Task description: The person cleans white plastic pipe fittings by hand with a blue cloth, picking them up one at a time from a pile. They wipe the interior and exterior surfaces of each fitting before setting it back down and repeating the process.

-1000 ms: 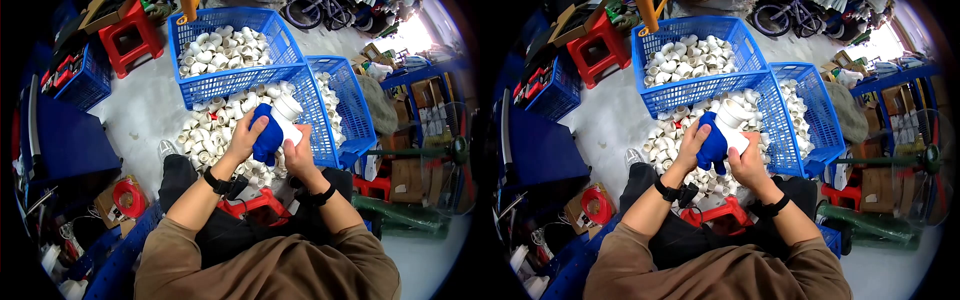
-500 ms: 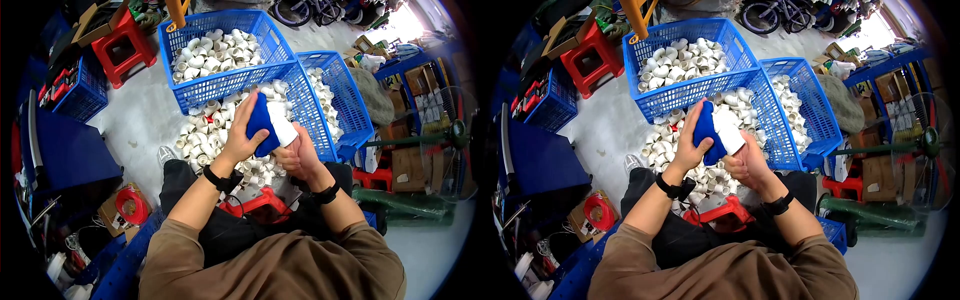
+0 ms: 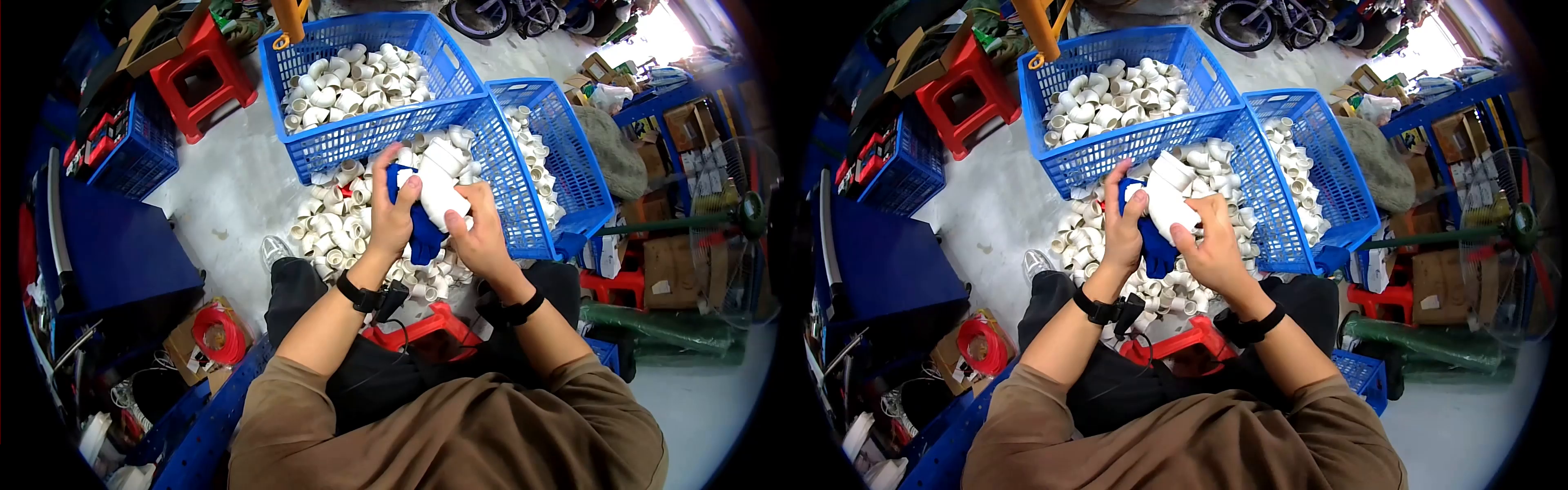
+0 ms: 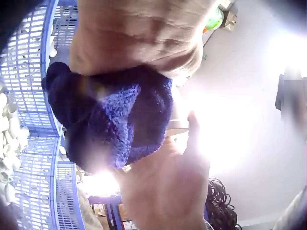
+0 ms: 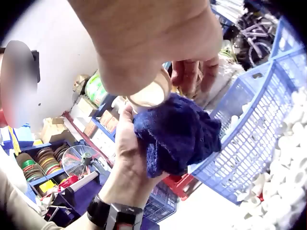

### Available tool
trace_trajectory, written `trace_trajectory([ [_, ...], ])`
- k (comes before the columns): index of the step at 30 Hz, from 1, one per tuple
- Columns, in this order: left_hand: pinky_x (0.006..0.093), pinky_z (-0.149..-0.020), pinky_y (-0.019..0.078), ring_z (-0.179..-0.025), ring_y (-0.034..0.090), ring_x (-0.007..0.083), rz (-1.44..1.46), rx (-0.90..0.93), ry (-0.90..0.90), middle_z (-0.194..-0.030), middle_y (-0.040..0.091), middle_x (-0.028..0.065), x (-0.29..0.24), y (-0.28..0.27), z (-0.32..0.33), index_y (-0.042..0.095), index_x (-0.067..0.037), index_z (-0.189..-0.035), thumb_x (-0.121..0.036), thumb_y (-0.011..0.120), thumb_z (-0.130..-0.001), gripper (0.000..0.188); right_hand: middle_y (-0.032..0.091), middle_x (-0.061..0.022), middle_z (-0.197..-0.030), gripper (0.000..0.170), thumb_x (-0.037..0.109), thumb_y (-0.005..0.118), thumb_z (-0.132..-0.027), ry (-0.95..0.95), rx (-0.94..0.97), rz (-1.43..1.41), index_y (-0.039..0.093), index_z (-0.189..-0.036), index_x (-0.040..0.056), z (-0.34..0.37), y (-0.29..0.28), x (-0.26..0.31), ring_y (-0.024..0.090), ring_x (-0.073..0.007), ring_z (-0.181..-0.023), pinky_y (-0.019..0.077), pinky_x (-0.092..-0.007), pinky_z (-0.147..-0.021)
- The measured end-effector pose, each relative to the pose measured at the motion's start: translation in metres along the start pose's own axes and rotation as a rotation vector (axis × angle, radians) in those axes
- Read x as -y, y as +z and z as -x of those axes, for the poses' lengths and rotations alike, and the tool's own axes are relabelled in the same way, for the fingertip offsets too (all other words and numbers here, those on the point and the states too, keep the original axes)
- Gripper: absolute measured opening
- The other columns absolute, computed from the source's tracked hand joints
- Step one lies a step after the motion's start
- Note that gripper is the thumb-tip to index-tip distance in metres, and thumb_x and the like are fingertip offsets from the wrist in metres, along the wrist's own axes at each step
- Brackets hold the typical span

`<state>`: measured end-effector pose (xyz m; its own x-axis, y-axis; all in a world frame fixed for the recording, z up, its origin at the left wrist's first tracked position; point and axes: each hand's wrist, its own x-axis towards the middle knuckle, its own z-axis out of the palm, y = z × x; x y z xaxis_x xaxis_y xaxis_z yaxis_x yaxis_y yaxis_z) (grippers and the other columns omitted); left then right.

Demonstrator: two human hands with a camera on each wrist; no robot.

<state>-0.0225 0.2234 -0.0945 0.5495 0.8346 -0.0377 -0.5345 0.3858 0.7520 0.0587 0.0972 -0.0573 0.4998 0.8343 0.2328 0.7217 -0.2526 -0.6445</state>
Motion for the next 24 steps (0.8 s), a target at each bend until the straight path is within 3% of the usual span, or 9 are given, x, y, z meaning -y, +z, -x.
trace_trajectory([
  [2, 0.0295, -0.093, 0.0474, -0.101, 0.059, 0.0142, -0.14, 0.259, -0.062, -0.113, 0.061, 0.0076, 0.023, -0.027, -0.008, 0.054, -0.002, -0.124, -0.037, 0.052, -0.101, 0.042, 0.049, -0.0215, -0.126, 0.079, 0.042, 0.074, -0.084, 0.0, -0.116, -0.379, 0.035, -0.138, 0.0011, 0.004, 0.023, -0.004, 0.052, -0.0336, -0.116, 0.0427, -0.0407, -0.096],
  [4, 0.0307, -0.09, 0.0503, -0.099, 0.063, 0.0159, -0.041, 0.138, -0.1, -0.11, 0.064, 0.0079, 0.022, -0.017, -0.002, 0.057, -0.001, -0.125, -0.046, 0.039, -0.106, 0.052, 0.037, -0.0231, -0.147, 0.119, 0.052, 0.084, -0.074, 0.056, 0.023, -0.374, 0.012, -0.152, -0.0021, 0.01, 0.026, -0.004, 0.04, -0.0309, -0.137, 0.0306, -0.0401, -0.115],
  [7, 0.0317, -0.084, 0.0527, -0.097, 0.065, 0.0171, -0.029, 0.05, -0.172, -0.11, 0.065, 0.0113, 0.026, -0.016, -0.005, 0.053, -0.001, -0.124, -0.048, 0.037, -0.107, 0.053, 0.059, -0.0195, -0.124, 0.088, 0.03, 0.084, -0.08, 0.209, 0.049, -0.392, 0.033, -0.143, -0.0043, 0.013, 0.029, 0.013, 0.062, -0.023, -0.11, 0.0502, -0.0353, -0.094],
  [9, 0.033, -0.079, 0.0521, -0.094, 0.065, 0.02, -0.521, 0.111, -0.096, -0.107, 0.066, 0.015, 0.021, -0.021, -0.011, 0.051, 0.002, -0.12, -0.045, 0.047, -0.105, 0.049, 0.068, -0.014, -0.107, 0.048, 0.016, 0.075, -0.088, 0.412, -0.062, -0.581, 0.053, -0.126, -0.0014, 0.015, 0.036, 0.006, 0.066, -0.0169, -0.096, 0.054, -0.0326, -0.083],
  [12, 0.0413, -0.073, 0.0516, -0.086, 0.067, 0.0368, -0.833, 0.145, 0.157, -0.093, 0.066, 0.0269, 0.01, -0.018, -0.006, 0.049, 0.004, -0.112, -0.048, 0.064, -0.095, 0.057, 0.065, -0.0176, -0.114, 0.043, 0.01, 0.075, -0.086, 0.472, -0.22, -0.502, 0.056, -0.123, -0.0011, 0.021, 0.037, 0.004, 0.065, -0.0217, -0.101, 0.0531, -0.0349, -0.087],
  [13, 0.0455, -0.069, 0.0521, -0.083, 0.068, 0.0439, -0.883, 0.141, 0.217, -0.089, 0.066, 0.0297, 0.01, -0.017, -0.005, 0.048, 0.004, -0.111, -0.047, 0.067, -0.093, 0.057, 0.062, -0.0187, -0.116, 0.043, 0.007, 0.076, -0.083, 0.28, -0.314, -0.292, 0.057, -0.12, -0.0009, 0.023, 0.036, 0.002, 0.063, -0.0253, -0.105, 0.052, -0.0368, -0.09],
  [17, 0.0463, -0.071, 0.0514, -0.084, 0.066, 0.0442, -0.851, 0.172, 0.004, -0.091, 0.065, 0.0299, -0.006, -0.013, -0.005, 0.049, 0.004, -0.109, -0.046, 0.069, -0.091, 0.056, 0.056, -0.0202, -0.121, 0.042, 0.0, 0.079, -0.073, -0.09, -0.388, 0.178, 0.061, -0.112, 0.0004, 0.02, 0.011, 0.016, 0.058, -0.0353, -0.111, 0.0486, -0.0416, -0.096],
  [19, 0.0421, -0.077, 0.0507, -0.089, 0.067, 0.0353, -0.947, 0.282, 0.212, -0.094, 0.067, 0.0242, -0.004, -0.015, -0.006, 0.052, 0.004, -0.107, -0.045, 0.068, -0.093, 0.054, 0.059, -0.0178, -0.117, 0.041, -0.005, 0.076, -0.07, -0.137, -0.405, 0.209, 0.063, -0.108, 0.0014, 0.014, -0.001, 0.018, 0.058, -0.0365, -0.109, 0.0492, -0.0422, -0.094],
  [24, 0.0407, -0.089, 0.0483, -0.103, 0.064, 0.0348, -0.745, 0.534, 0.091, -0.108, 0.065, 0.0239, -0.018, -0.022, -0.011, 0.052, 0.004, -0.112, -0.041, 0.049, -0.104, 0.046, 0.063, -0.0183, -0.111, 0.05, -0.011, 0.067, -0.07, -0.182, -0.407, 0.103, 0.059, -0.118, 0.0019, -0.001, -0.035, 0.007, 0.063, -0.0355, -0.101, 0.05, -0.04, -0.09],
])
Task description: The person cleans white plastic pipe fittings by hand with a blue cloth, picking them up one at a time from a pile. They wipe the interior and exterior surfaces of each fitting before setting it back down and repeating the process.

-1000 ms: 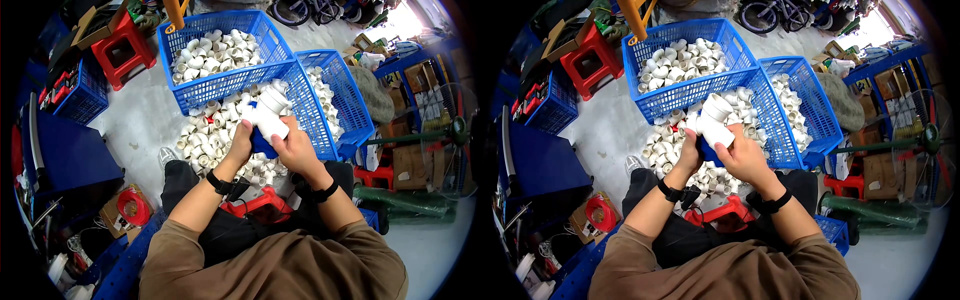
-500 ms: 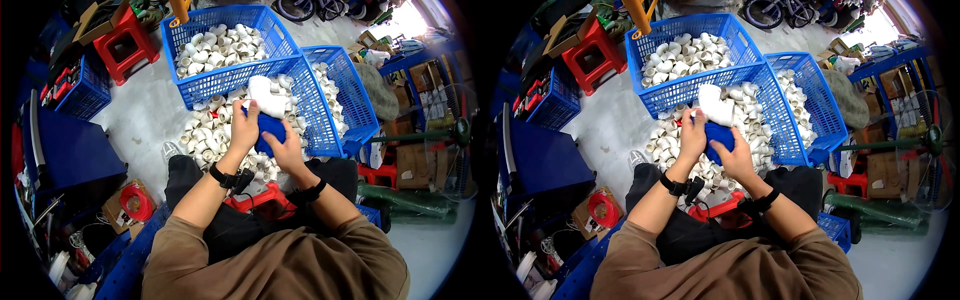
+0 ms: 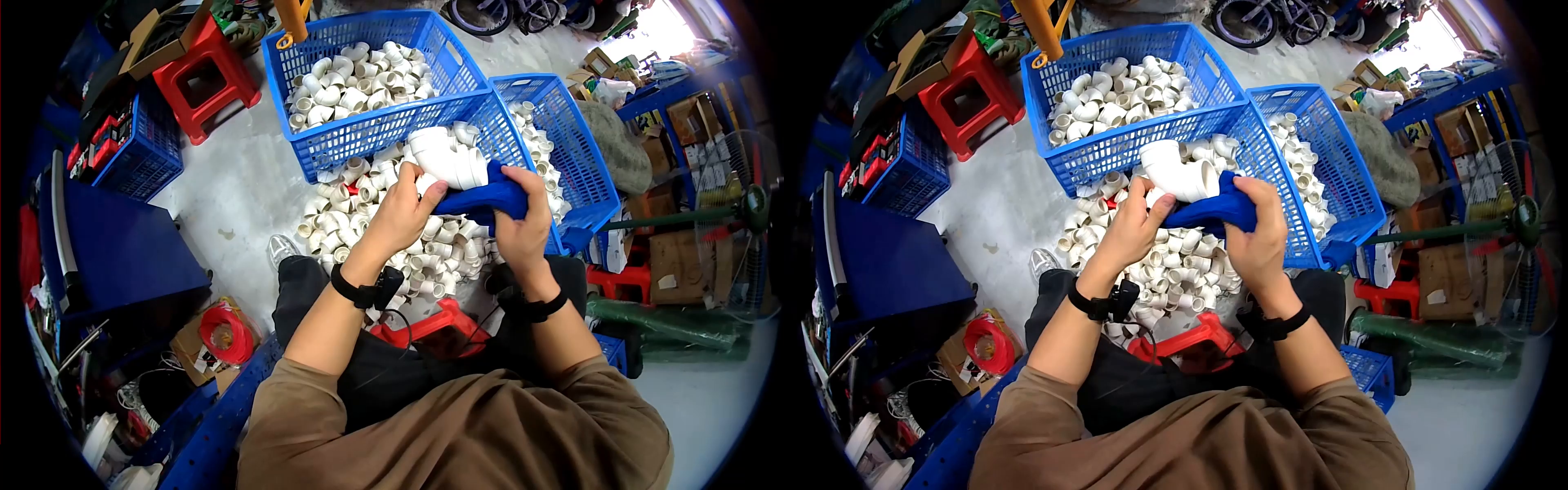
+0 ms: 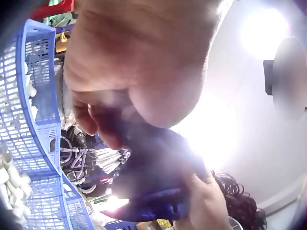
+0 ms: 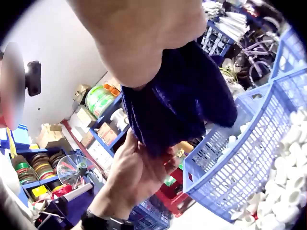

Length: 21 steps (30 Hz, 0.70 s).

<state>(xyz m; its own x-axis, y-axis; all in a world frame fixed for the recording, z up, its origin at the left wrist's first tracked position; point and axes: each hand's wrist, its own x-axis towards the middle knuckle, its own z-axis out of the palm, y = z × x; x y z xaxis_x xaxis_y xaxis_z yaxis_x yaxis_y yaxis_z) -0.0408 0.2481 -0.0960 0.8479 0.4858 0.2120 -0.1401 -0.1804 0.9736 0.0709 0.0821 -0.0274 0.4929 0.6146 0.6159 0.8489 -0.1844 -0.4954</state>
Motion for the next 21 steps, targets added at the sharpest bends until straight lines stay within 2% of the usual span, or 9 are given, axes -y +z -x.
trace_trajectory([
  [4, 0.0313, -0.094, 0.0426, -0.105, 0.055, 0.0173, 0.382, 0.175, 0.082, -0.109, 0.062, 0.0107, -0.007, 0.007, 0.007, 0.052, 0.002, -0.122, -0.052, 0.029, -0.107, 0.061, 0.061, -0.0134, -0.118, 0.043, -0.011, 0.057, -0.086, 0.305, 0.015, -0.342, 0.053, -0.126, 0.003, 0.0, 0.003, 0.013, 0.061, -0.0226, -0.109, 0.0462, -0.0325, -0.098],
  [6, 0.031, -0.087, 0.044, -0.095, 0.055, 0.016, 0.374, 0.144, 0.1, -0.099, 0.06, 0.0091, -0.003, 0.021, 0.015, 0.051, 0.001, -0.122, -0.053, 0.032, -0.106, 0.059, 0.058, -0.0101, -0.122, 0.04, -0.01, 0.05, -0.095, 0.424, 0.007, -0.541, 0.047, -0.132, 0.0037, 0.0, 0.012, 0.02, 0.056, -0.0169, -0.116, 0.0411, -0.0303, -0.105],
  [9, 0.0309, -0.085, 0.0445, -0.092, 0.055, 0.015, 0.27, 0.268, 0.016, -0.096, 0.059, 0.009, -0.007, 0.002, 0.014, 0.051, 0.0, -0.123, -0.055, 0.034, -0.105, 0.06, 0.059, -0.0109, -0.122, 0.04, -0.01, 0.051, -0.094, 0.51, 0.014, -0.689, 0.046, -0.132, 0.003, -0.005, 0.008, 0.029, 0.057, -0.0183, -0.116, 0.0419, -0.0312, -0.105],
  [11, 0.0302, -0.085, 0.0448, -0.092, 0.055, 0.0139, 0.269, 0.26, 0.084, -0.099, 0.06, 0.0079, -0.006, -0.003, 0.01, 0.051, -0.001, -0.124, -0.055, 0.036, -0.105, 0.059, 0.059, -0.0132, -0.122, 0.051, -0.013, 0.06, -0.08, 0.401, 0.075, -0.685, 0.045, -0.127, 0.0022, -0.006, -0.004, 0.014, 0.058, -0.0201, -0.115, 0.0432, -0.0339, -0.104],
  [13, 0.0301, -0.084, 0.0453, -0.093, 0.055, 0.0135, 0.349, 0.411, 0.083, -0.101, 0.06, 0.0068, 0.006, -0.011, 0.007, 0.051, -0.001, -0.125, -0.054, 0.04, -0.104, 0.057, 0.06, -0.0124, -0.116, 0.057, -0.014, 0.066, -0.07, 0.279, 0.16, -0.598, 0.047, -0.122, 0.002, -0.017, -0.021, 0.011, 0.059, -0.0198, -0.111, 0.0451, -0.0336, -0.102],
  [15, 0.0335, -0.082, 0.0462, -0.093, 0.059, 0.0178, 0.305, 0.602, -0.023, -0.104, 0.063, 0.0108, 0.014, -0.017, 0.005, 0.051, -0.002, -0.125, -0.043, 0.053, -0.103, 0.047, 0.061, -0.0081, -0.102, 0.041, -0.008, 0.078, -0.064, 0.225, 0.184, -0.385, 0.059, -0.098, 0.0031, -0.031, -0.038, 0.016, 0.062, -0.0194, -0.097, 0.0502, -0.0332, -0.089],
  [18, 0.0407, -0.079, 0.0477, -0.088, 0.062, 0.0374, -0.091, 0.519, 0.048, -0.1, 0.063, 0.0255, -0.005, -0.005, 0.01, 0.049, 0.001, -0.117, -0.031, 0.063, -0.097, 0.04, 0.058, -0.0095, -0.095, 0.031, 0.007, 0.084, -0.065, -0.021, 0.401, -0.033, 0.063, -0.089, 0.0039, -0.052, -0.046, 0.038, 0.063, -0.0271, -0.086, 0.0512, -0.0347, -0.075],
  [19, 0.0429, -0.075, 0.0471, -0.084, 0.061, 0.0401, 0.001, 0.35, 0.218, -0.094, 0.063, 0.0251, -0.005, 0.008, 0.013, 0.05, 0.001, -0.112, -0.029, 0.059, -0.099, 0.034, 0.057, -0.0094, -0.095, 0.029, 0.015, 0.083, -0.069, -0.029, 0.472, 0.154, 0.064, -0.089, 0.0052, -0.051, -0.043, 0.053, 0.062, -0.0309, -0.085, 0.0517, -0.0368, -0.073],
  [21, 0.0433, -0.07, 0.0461, -0.076, 0.061, 0.0358, 0.042, 0.367, 0.028, -0.084, 0.062, 0.0212, -0.01, 0.008, 0.016, 0.051, 0.0, -0.107, -0.027, 0.052, -0.101, 0.028, 0.057, -0.0085, -0.095, 0.029, 0.018, 0.082, -0.07, 0.007, 0.489, 0.212, 0.063, -0.089, 0.0064, -0.05, -0.04, 0.06, 0.062, -0.0321, -0.086, 0.0516, -0.0388, -0.072],
])
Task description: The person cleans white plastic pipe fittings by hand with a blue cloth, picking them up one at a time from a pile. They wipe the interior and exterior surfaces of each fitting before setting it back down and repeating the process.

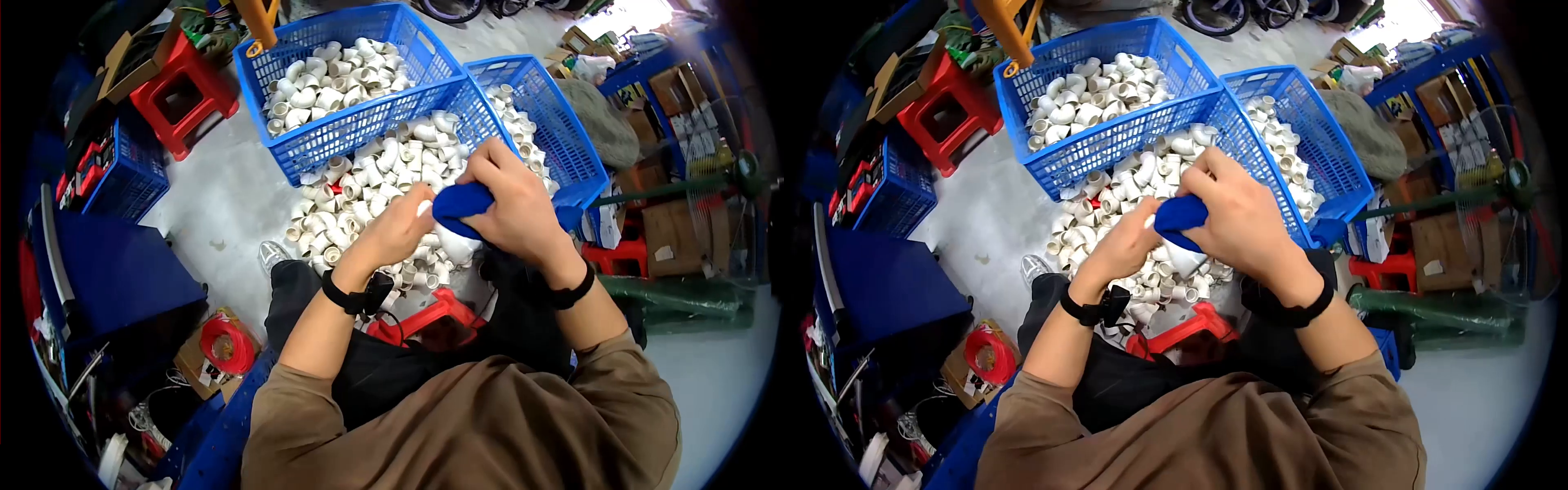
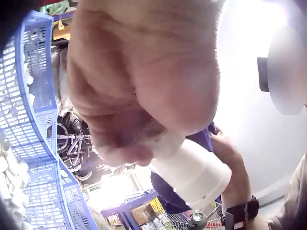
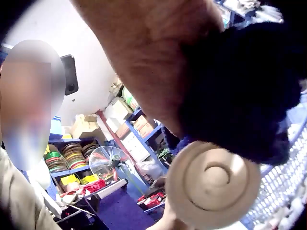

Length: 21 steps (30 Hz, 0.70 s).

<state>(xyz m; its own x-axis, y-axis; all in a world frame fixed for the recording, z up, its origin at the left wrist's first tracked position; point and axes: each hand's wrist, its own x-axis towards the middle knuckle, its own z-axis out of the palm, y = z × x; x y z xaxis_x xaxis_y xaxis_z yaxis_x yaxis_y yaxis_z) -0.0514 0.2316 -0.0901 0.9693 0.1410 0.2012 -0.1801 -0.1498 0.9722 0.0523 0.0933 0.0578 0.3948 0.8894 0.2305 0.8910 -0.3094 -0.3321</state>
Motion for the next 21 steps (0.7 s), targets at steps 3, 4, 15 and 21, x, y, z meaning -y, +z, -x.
trace_trajectory([
  [3, 0.0312, -0.065, 0.042, -0.069, 0.051, 0.0155, 0.158, -0.23, 0.154, -0.077, 0.054, 0.0085, 0.018, 0.01, 0.0, 0.053, -0.001, -0.1, -0.035, 0.038, -0.105, 0.038, 0.056, -0.0091, -0.092, 0.03, 0.013, 0.081, -0.07, -0.02, -0.16, -0.15, 0.061, -0.091, 0.0062, 0.001, 0.011, -0.02, 0.061, -0.0309, -0.084, 0.0509, -0.0379, -0.072],
  [4, 0.0289, -0.066, 0.0412, -0.071, 0.05, 0.0132, 0.225, -0.324, 0.195, -0.078, 0.055, 0.0065, 0.016, 0.013, -0.002, 0.054, -0.002, -0.099, -0.038, 0.036, -0.105, 0.04, 0.056, -0.0092, -0.091, 0.031, 0.012, 0.081, -0.069, -0.033, -0.288, -0.231, 0.06, -0.091, 0.0061, 0.003, 0.018, -0.028, 0.061, -0.0308, -0.082, 0.0505, -0.0371, -0.072],
  [15, 0.0328, -0.076, 0.0462, -0.085, 0.057, 0.0232, 0.021, -0.641, 0.016, -0.101, 0.057, 0.017, 0.024, 0.027, -0.01, 0.043, 0.002, -0.119, -0.032, 0.048, -0.105, 0.037, 0.056, -0.0116, -0.112, 0.063, 0.004, 0.076, -0.084, 0.69, -0.231, -1.111, 0.034, -0.13, -0.002, 0.039, 0.107, -0.016, 0.06, -0.0165, -0.102, 0.0506, -0.0299, -0.089],
  [21, 0.0348, -0.066, 0.0499, -0.075, 0.062, 0.0289, -0.096, -0.367, 0.031, -0.101, 0.061, 0.0205, 0.034, 0.027, -0.017, 0.05, 0.002, -0.113, -0.026, 0.063, -0.097, 0.035, 0.057, -0.0112, -0.119, 0.078, 0.007, 0.078, -0.085, 0.623, -0.237, -1.315, 0.031, -0.147, 0.0107, 0.043, 0.089, -0.042, 0.06, -0.0173, -0.104, 0.0517, -0.0309, -0.089],
])
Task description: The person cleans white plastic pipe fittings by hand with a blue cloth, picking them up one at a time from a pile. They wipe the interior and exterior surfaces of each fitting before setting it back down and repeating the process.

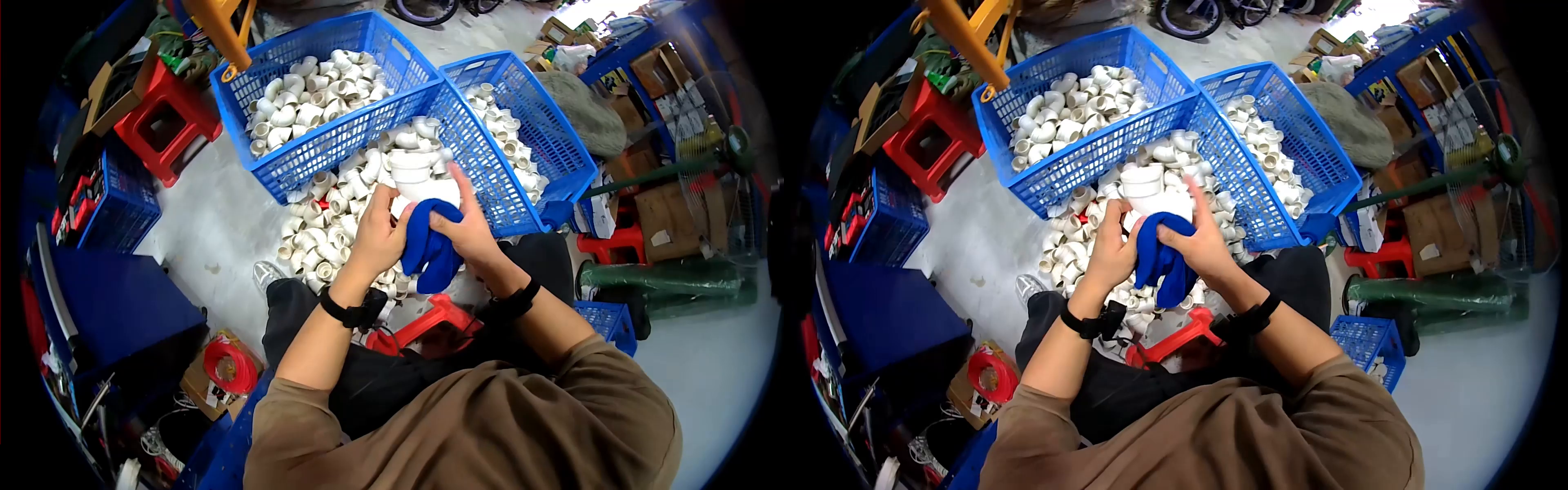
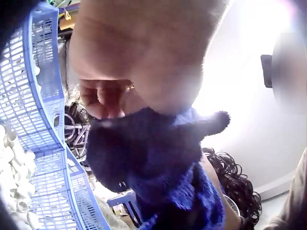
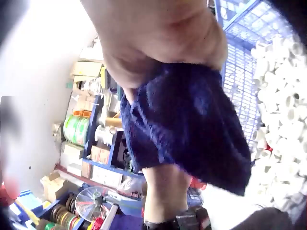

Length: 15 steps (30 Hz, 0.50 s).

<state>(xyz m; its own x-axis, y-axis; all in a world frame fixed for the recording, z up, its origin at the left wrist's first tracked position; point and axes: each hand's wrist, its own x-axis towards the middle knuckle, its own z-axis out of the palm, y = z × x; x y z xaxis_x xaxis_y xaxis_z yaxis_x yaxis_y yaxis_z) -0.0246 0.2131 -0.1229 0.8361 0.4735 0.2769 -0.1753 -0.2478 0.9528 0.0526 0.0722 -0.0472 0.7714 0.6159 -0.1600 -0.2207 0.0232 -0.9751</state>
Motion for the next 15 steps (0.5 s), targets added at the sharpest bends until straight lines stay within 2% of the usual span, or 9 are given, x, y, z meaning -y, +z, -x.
trace_trajectory([
  [1, 0.0343, -0.065, 0.0498, -0.073, 0.062, 0.0283, -0.008, 0.051, 0.006, -0.101, 0.061, 0.02, -0.005, -0.001, -0.002, 0.051, 0.002, -0.113, -0.026, 0.064, -0.097, 0.035, 0.058, -0.0101, -0.12, 0.071, 0.005, 0.077, -0.085, 0.1, 0.089, -0.048, 0.037, -0.143, 0.013, -0.004, -0.016, -0.007, 0.06, -0.0166, -0.104, 0.0517, -0.0306, -0.089],
  [2, 0.0349, -0.085, 0.0489, -0.095, 0.062, 0.0249, -0.024, 0.185, -0.124, -0.107, 0.062, 0.0153, -0.01, -0.005, -0.003, 0.049, 0.001, -0.119, -0.027, 0.058, -0.101, 0.034, 0.059, -0.0093, -0.118, 0.067, 0.006, 0.075, -0.087, 0.118, 0.08, -0.053, 0.039, -0.142, 0.0131, -0.006, -0.029, -0.016, 0.06, -0.0165, -0.103, 0.0521, -0.0311, -0.088],
  [3, 0.0349, -0.085, 0.0489, -0.095, 0.062, 0.0249, -0.021, 0.198, -0.119, -0.107, 0.062, 0.0153, -0.005, -0.001, -0.003, 0.049, 0.001, -0.119, -0.027, 0.058, -0.101, 0.034, 0.059, -0.0084, -0.117, 0.063, 0.007, 0.074, -0.088, 0.136, 0.071, -0.061, 0.04, -0.141, 0.0133, -0.007, -0.038, -0.02, 0.061, -0.0165, -0.103, 0.0524, -0.0316, -0.088],
  [5, 0.0356, -0.076, 0.0516, -0.089, 0.064, 0.0265, 0.126, 0.164, -0.117, -0.114, 0.062, 0.0181, 0.009, 0.012, -0.001, 0.048, 0.0, -0.131, -0.035, 0.057, -0.101, 0.047, 0.061, -0.0077, -0.114, 0.057, 0.012, 0.071, -0.092, 0.233, -0.102, -0.139, 0.04, -0.14, 0.0136, -0.013, -0.059, -0.028, 0.063, -0.0173, -0.1, 0.0545, -0.0341, -0.085],
  [6, 0.0365, -0.082, 0.0515, -0.096, 0.064, 0.0263, 0.107, 0.173, -0.217, -0.122, 0.06, 0.0172, 0.013, 0.015, 0.0, 0.045, 0.0, -0.138, -0.039, 0.053, -0.102, 0.053, 0.061, -0.0087, -0.113, 0.053, 0.015, 0.068, -0.094, 0.244, -0.199, -0.221, 0.04, -0.139, 0.012, -0.02, -0.072, -0.037, 0.065, -0.0197, -0.098, 0.0569, -0.0379, -0.082],
  [9, 0.0362, -0.082, 0.0525, -0.1, 0.067, 0.0265, -0.09, 0.292, -0.295, -0.129, 0.058, 0.019, 0.021, 0.012, -0.004, 0.045, 0.0, -0.138, -0.039, 0.059, -0.099, 0.057, 0.063, -0.0133, -0.114, 0.055, 0.017, 0.073, -0.09, 0.293, -0.409, -0.406, 0.041, -0.133, 0.0064, -0.046, -0.127, -0.051, 0.068, -0.0264, -0.098, 0.0591, -0.0442, -0.083],
  [12, 0.0381, -0.084, 0.0526, -0.1, 0.067, 0.0274, -0.211, 0.328, -0.294, -0.13, 0.057, 0.0177, 0.031, 0.014, -0.006, 0.048, -0.001, -0.136, -0.037, 0.062, -0.096, 0.056, 0.064, -0.0167, -0.111, 0.045, 0.014, 0.073, -0.087, 0.267, -0.564, -0.474, 0.047, -0.121, 0.0025, -0.081, -0.225, -0.097, 0.069, -0.0293, -0.095, 0.0601, -0.0459, -0.079],
  [13, 0.0387, -0.085, 0.0523, -0.1, 0.067, 0.0277, -0.233, 0.335, -0.279, -0.129, 0.057, 0.0173, 0.034, 0.016, -0.006, 0.049, -0.001, -0.136, -0.037, 0.062, -0.096, 0.055, 0.064, -0.0171, -0.109, 0.046, 0.012, 0.075, -0.084, 0.271, -0.559, -0.506, 0.049, -0.12, 0.0012, -0.085, -0.254, -0.1, 0.068, -0.029, -0.092, 0.0597, -0.0447, -0.077],
  [15, 0.0402, -0.087, 0.0518, -0.101, 0.066, 0.0291, -0.24, 0.362, -0.281, -0.126, 0.058, 0.0169, 0.034, 0.019, -0.008, 0.05, -0.002, -0.134, -0.036, 0.062, -0.096, 0.052, 0.063, -0.0167, -0.11, 0.061, 0.017, 0.079, -0.077, 0.187, -0.839, -0.286, 0.048, -0.127, 0.0004, -0.092, -0.295, -0.1, 0.066, -0.0297, -0.089, 0.0566, -0.0444, -0.078],
])
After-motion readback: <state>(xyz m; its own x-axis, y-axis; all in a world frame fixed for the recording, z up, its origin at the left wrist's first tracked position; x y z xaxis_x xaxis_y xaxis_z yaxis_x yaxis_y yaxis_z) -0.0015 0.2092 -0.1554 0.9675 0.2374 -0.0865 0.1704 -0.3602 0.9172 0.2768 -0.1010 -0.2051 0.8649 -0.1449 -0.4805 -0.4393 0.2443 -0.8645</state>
